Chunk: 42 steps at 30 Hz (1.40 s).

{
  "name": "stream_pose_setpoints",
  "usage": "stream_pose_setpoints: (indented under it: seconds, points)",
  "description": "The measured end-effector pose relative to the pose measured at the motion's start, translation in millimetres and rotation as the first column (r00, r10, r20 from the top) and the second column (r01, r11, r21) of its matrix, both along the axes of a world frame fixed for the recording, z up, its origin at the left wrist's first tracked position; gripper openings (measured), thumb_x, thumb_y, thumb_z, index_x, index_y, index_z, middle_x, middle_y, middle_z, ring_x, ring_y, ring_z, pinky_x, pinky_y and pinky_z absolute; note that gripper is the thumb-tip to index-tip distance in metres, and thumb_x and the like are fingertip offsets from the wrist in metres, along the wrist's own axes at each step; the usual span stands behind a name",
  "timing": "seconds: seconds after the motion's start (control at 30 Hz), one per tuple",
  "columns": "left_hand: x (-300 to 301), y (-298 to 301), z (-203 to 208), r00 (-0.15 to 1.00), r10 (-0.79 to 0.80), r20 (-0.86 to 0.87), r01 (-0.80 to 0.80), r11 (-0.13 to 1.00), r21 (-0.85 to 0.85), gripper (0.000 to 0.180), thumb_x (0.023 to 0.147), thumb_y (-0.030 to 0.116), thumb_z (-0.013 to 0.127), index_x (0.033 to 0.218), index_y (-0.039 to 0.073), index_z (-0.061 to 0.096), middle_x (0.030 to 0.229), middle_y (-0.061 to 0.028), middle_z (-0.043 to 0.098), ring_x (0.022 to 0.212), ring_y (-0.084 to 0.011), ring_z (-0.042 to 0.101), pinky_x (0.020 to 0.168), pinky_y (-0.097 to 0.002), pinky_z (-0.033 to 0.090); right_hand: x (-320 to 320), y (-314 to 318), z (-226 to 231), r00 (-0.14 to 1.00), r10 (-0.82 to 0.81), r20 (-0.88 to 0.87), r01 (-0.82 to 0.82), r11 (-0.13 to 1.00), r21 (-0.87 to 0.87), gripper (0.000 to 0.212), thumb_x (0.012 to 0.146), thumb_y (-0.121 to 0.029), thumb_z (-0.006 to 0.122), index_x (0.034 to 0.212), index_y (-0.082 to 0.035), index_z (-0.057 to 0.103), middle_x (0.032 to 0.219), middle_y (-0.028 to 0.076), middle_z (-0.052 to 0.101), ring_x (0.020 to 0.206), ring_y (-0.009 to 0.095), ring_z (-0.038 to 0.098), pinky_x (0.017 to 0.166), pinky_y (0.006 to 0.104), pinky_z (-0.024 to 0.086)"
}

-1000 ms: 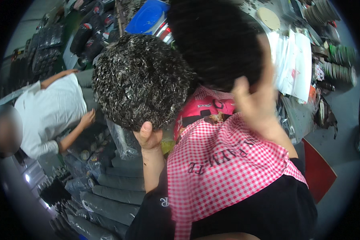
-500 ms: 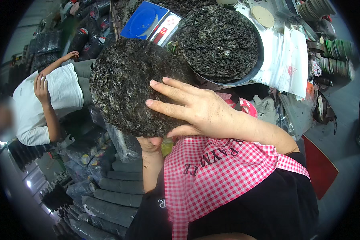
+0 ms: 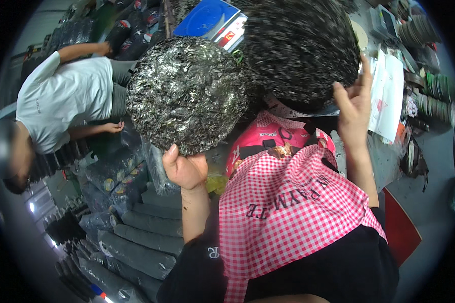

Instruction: The person processes large circular discs of dried plant material by hand, placing them onto a scale to weigh them and then packing them into clear plastic bags.

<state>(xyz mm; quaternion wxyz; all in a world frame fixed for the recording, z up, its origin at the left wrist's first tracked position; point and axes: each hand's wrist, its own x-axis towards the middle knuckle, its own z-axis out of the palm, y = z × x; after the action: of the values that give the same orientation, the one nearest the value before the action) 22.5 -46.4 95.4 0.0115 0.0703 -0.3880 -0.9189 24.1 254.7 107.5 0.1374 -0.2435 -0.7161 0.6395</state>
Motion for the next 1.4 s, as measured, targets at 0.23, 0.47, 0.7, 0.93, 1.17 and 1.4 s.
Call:
stream_pose_setpoints:
  seconds: [0.23,0.47,0.7,0.93,1.17,1.4]
  points:
    - [-7.8,4.2,7.6,0.996,-0.092,-0.018,0.093,0.995,0.027,0.054,0.086,0.025,0.044,0.135,0.001,0.045,0.130,-0.0143,0.055,0.120,-0.0311,0.052,0.106,-0.0487,0.038,-15.0,-52.8,-8.4,0.748,0.627,-0.219,-0.212,0.538,0.816,0.063,0.074,-0.009,0.068,0.134,-0.015,0.050,0.143,0.011,0.045,0.136,0.034,0.037,0.109,0.0494,0.035]
    - [6.4,8.0,14.4,0.998,0.025,-0.052,-0.040,0.951,-0.308,0.058,0.085,0.019,0.045,0.139,-0.002,0.036,0.135,-0.0187,0.047,0.124,-0.0335,0.047,0.107,-0.0471,0.037,-9.3,-78.4,-9.2,0.616,0.762,-0.200,-0.292,0.456,0.841,0.041,0.083,-0.018,0.063,0.124,-0.020,0.059,0.139,0.003,0.052,0.129,0.028,0.047,0.107,0.0454,0.038]
    - [-18.1,38.5,29.8,0.914,-0.248,-0.322,-0.042,0.730,-0.682,0.078,0.095,0.062,0.033,0.144,0.002,0.028,0.147,-0.0226,0.033,0.131,-0.0359,0.041,0.106,-0.0462,0.036,-9.9,-50.1,-11.7,0.924,0.212,-0.318,-0.203,0.977,0.062,0.033,0.085,-0.004,0.051,0.117,0.000,0.056,0.099,0.008,0.065,0.079,0.018,0.065,0.069,0.0291,0.055]
    - [-61.6,55.8,-3.0,0.930,-0.295,-0.218,0.034,0.663,-0.748,0.073,0.098,0.060,0.022,0.143,0.005,0.034,0.148,-0.0169,0.036,0.140,-0.0274,0.030,0.113,-0.0435,0.025,-3.9,32.5,-30.8,0.896,-0.273,-0.350,-0.069,0.693,-0.718,0.035,0.096,-0.009,0.042,0.130,-0.009,0.042,0.119,0.009,0.060,0.092,0.024,0.067,0.074,0.0383,0.058]
    - [-96.0,97.0,-27.0,0.893,-0.424,-0.151,0.207,0.685,-0.699,0.077,0.096,0.064,0.017,0.147,0.007,0.030,0.152,-0.0118,0.031,0.144,-0.0240,0.022,0.116,-0.0435,0.015,6.5,40.6,-29.3,0.853,-0.326,-0.406,-0.020,0.758,-0.651,0.034,0.097,-0.009,0.043,0.130,-0.012,0.043,0.115,0.007,0.061,0.091,0.019,0.067,0.073,0.0339,0.058]
    - [-116.5,126.7,-31.9,0.904,-0.423,-0.068,0.294,0.728,-0.619,0.093,0.089,0.076,0.012,0.151,0.007,0.021,0.155,-0.0114,0.026,0.145,-0.0248,0.017,0.117,-0.0433,0.007,16.3,45.0,-31.5,0.863,0.116,-0.491,0.147,0.873,0.465,0.041,0.081,0.002,0.054,0.120,-0.008,0.062,0.120,0.012,0.063,0.112,0.027,0.060,0.097,0.0377,0.046]
